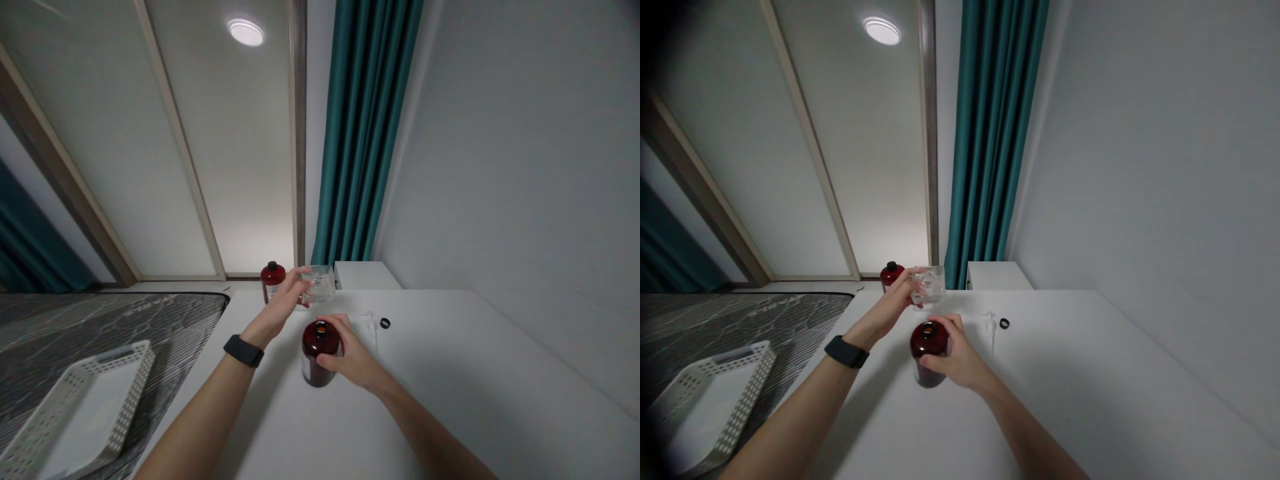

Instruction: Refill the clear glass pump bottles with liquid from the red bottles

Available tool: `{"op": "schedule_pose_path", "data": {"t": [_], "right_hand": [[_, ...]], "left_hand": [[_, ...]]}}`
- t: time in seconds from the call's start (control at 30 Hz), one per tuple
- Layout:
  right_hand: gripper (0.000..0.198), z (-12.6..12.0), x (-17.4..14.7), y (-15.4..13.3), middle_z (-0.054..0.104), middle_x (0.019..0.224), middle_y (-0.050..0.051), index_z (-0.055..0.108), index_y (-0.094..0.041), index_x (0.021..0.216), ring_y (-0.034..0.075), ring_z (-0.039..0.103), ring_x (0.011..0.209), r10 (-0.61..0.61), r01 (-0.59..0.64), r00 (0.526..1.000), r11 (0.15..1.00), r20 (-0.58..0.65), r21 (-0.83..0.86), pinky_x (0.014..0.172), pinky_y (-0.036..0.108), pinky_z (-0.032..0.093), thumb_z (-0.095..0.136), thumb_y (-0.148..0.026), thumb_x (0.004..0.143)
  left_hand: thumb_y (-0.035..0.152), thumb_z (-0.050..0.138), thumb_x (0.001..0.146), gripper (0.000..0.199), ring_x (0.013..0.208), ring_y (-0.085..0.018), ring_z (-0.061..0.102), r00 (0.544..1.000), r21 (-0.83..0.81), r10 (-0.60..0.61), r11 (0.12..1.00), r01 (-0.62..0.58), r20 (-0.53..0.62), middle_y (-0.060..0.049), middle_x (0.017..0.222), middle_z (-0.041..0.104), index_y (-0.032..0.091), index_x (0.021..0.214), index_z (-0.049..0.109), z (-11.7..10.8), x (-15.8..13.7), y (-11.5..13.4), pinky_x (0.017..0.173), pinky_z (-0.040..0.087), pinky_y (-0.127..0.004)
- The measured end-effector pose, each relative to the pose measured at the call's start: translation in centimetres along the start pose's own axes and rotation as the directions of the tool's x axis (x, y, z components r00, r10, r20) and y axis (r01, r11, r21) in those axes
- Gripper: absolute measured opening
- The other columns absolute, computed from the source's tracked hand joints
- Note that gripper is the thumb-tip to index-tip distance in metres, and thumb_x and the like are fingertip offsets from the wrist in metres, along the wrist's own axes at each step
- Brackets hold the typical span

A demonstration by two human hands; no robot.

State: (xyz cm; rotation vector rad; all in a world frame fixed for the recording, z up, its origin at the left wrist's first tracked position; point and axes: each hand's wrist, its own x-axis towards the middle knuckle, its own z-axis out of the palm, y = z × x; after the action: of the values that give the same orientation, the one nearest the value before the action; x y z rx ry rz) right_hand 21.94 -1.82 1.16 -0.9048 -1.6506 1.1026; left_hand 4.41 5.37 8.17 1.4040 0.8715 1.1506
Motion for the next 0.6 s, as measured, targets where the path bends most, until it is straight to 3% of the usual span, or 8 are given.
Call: {"op": "schedule_pose_path", "data": {"t": [0.17, 0.33, 0.4, 0.47, 0.53, 0.6], "right_hand": [[0.072, -2.2, 0.9, 0.2, 0.052, 0.136, 0.008, 0.047, -0.028, 0.137, 0.028, 0.051, 0.128, 0.021, -0.042, 0.985, 0.992, 0.171, 0.118, 0.111, 0.047, 0.036, 0.079, -0.045, 0.075], [0.062, -3.7, 1.6, -0.6, 0.058, 0.128, 0.007, 0.052, -0.026, 0.132, 0.028, 0.055, 0.123, 0.034, -0.072, 0.955, 0.990, 0.293, 0.121, 0.108, 0.047, 0.041, 0.074, -0.052, 0.079], [0.059, -3.4, 1.6, -0.8, 0.052, 0.133, 0.007, 0.053, -0.027, 0.133, 0.027, 0.051, 0.128, 0.008, -0.024, 0.966, 0.998, 0.260, 0.059, 0.110, 0.046, 0.038, 0.072, -0.049, 0.082], [0.063, -2.7, 1.4, -0.8, 0.048, 0.133, 0.008, 0.050, -0.027, 0.136, 0.027, 0.048, 0.129, -0.006, 0.008, 0.990, 1.000, 0.144, -0.017, 0.112, 0.046, 0.036, 0.073, -0.044, 0.080], [0.074, -1.6, 1.2, -0.5, 0.049, 0.130, 0.009, 0.045, -0.027, 0.139, 0.027, 0.052, 0.123, 0.029, -0.028, 1.000, 0.998, 0.008, -0.061, 0.111, 0.048, 0.038, 0.078, -0.040, 0.075], [0.077, -0.7, 1.1, -0.2, 0.052, 0.127, 0.009, 0.041, -0.027, 0.140, 0.027, 0.055, 0.119, 0.063, -0.064, 0.997, 0.997, -0.041, -0.039, 0.109, 0.048, 0.040, 0.078, -0.037, 0.074]], "left_hand": [[0.031, 0.053, 0.087, 0.038, 0.084, -0.017, 0.058, 1.000, -0.001, 0.013, 1.000, -0.013, 0.011, -0.004, 0.099, 0.062, 0.021, 0.124, 0.055, 0.0, 0.0, 0.1, 0.068, 0.046, -0.027], [0.031, 0.054, 0.086, 0.040, 0.086, -0.018, 0.058, 1.000, -0.007, 0.009, 1.000, -0.009, -0.006, -0.005, 0.102, 0.063, 0.021, 0.125, 0.054, -0.2, 0.1, 0.2, 0.068, 0.046, -0.027], [0.032, 0.054, 0.086, 0.041, 0.086, -0.019, 0.059, 1.000, -0.005, 0.007, 1.000, -0.007, -0.008, -0.005, 0.103, 0.063, 0.021, 0.125, 0.054, -0.2, 0.1, 0.3, 0.069, 0.046, -0.028], [0.032, 0.054, 0.086, 0.040, 0.087, -0.019, 0.059, 1.000, 0.002, 0.007, 1.000, -0.007, -0.012, -0.005, 0.103, 0.064, 0.021, 0.125, 0.054, -0.3, 0.1, 0.4, 0.070, 0.045, -0.028], [0.032, 0.054, 0.086, 0.039, 0.088, -0.019, 0.059, 1.000, 0.014, 0.009, 1.000, -0.009, -0.013, -0.005, 0.101, 0.064, 0.021, 0.124, 0.055, -0.3, 0.1, 0.5, 0.070, 0.045, -0.028], [0.032, 0.054, 0.086, 0.039, 0.088, -0.019, 0.059, 1.000, 0.021, 0.015, 1.000, -0.015, -0.003, -0.005, 0.101, 0.064, 0.021, 0.123, 0.056, -0.4, 0.1, 0.5, 0.070, 0.045, -0.027]]}}
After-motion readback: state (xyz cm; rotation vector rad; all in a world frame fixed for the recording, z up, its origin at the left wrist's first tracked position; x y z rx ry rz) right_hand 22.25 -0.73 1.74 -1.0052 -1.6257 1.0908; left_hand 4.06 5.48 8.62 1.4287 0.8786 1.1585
